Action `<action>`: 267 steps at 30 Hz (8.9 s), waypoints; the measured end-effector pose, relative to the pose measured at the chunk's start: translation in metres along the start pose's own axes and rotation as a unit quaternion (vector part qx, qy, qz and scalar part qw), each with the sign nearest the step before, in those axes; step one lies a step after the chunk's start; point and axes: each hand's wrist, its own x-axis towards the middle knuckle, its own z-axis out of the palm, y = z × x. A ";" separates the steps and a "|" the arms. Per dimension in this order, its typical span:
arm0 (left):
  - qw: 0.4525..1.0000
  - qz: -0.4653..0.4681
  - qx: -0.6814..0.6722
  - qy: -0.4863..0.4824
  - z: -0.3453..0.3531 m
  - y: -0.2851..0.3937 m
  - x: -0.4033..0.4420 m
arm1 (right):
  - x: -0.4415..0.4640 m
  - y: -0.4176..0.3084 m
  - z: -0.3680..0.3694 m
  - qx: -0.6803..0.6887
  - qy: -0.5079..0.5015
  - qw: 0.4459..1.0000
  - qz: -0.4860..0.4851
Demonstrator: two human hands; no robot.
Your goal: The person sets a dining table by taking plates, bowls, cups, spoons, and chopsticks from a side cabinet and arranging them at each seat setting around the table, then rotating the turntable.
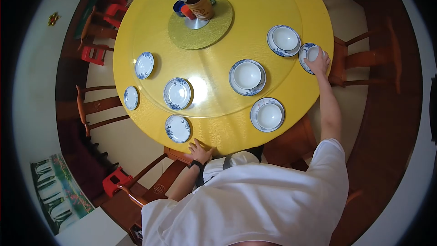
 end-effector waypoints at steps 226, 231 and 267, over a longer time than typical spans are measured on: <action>0.225 0.033 -0.953 -0.202 -0.168 -0.210 0.244 | -0.328 -0.493 0.096 0.097 -0.191 0.903 -0.373; 0.213 0.027 -0.955 -0.206 -0.157 -0.217 0.239 | -0.325 -0.492 0.108 0.109 -0.185 0.897 -0.386; 0.769 -0.158 -0.517 0.342 -0.242 -0.281 0.385 | -0.241 -0.744 0.177 0.030 -0.208 0.881 -0.423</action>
